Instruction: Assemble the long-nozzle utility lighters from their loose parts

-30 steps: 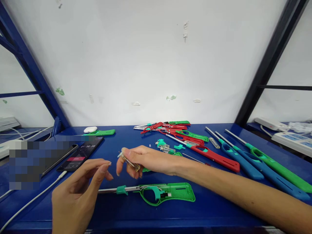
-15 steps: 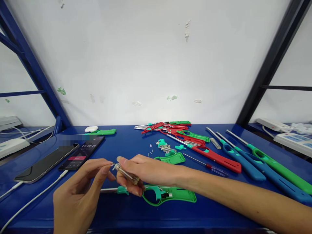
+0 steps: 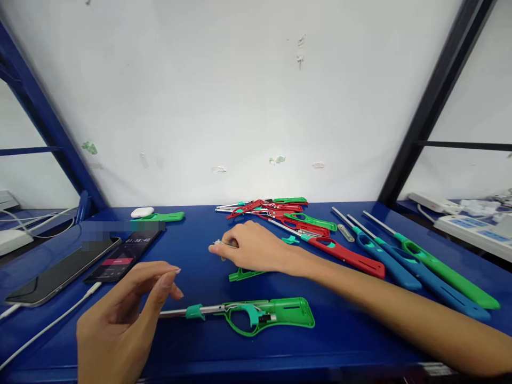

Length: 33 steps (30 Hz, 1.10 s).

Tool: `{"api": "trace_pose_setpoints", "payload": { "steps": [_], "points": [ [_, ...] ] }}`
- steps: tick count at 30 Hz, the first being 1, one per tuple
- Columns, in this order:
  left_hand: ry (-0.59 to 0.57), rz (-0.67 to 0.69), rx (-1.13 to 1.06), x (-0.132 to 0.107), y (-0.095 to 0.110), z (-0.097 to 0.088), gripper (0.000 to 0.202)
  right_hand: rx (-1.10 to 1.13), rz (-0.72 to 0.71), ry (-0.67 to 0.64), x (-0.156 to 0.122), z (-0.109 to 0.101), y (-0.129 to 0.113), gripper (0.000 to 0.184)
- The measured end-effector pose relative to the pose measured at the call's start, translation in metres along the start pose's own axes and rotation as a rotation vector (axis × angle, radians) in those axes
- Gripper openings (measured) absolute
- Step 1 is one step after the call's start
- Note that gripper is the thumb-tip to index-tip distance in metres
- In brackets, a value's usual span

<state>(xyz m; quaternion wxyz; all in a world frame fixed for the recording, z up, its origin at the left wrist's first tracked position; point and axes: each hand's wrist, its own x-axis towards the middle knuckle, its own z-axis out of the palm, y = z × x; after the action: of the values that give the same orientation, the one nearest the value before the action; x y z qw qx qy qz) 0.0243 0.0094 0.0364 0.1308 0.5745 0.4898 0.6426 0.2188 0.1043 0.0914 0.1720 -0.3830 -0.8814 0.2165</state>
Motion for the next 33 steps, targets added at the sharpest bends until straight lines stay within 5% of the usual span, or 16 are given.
{"api": "trace_pose_setpoints", "payload": {
  "steps": [8,13,19,26,33],
  "points": [
    [-0.056,-0.001,0.004,0.001,-0.003,-0.001,0.01,-0.322,0.055,0.151,0.016,-0.013,0.042,0.041],
    [-0.104,0.031,0.017,0.002,-0.006,-0.002,0.008,-0.44,0.087,0.037,0.02,-0.033,0.063,0.022],
    [-0.078,0.012,0.005,0.0,-0.004,-0.001,0.009,-0.554,0.248,-0.06,0.023,-0.045,0.075,0.03],
    [-0.122,0.053,0.028,0.002,-0.009,-0.004,0.007,-0.576,0.372,-0.284,0.013,-0.064,0.074,0.029],
    [-0.134,0.065,0.002,0.002,-0.01,-0.003,0.004,-0.576,0.398,-0.385,0.014,-0.058,0.061,0.032]
  ]
}}
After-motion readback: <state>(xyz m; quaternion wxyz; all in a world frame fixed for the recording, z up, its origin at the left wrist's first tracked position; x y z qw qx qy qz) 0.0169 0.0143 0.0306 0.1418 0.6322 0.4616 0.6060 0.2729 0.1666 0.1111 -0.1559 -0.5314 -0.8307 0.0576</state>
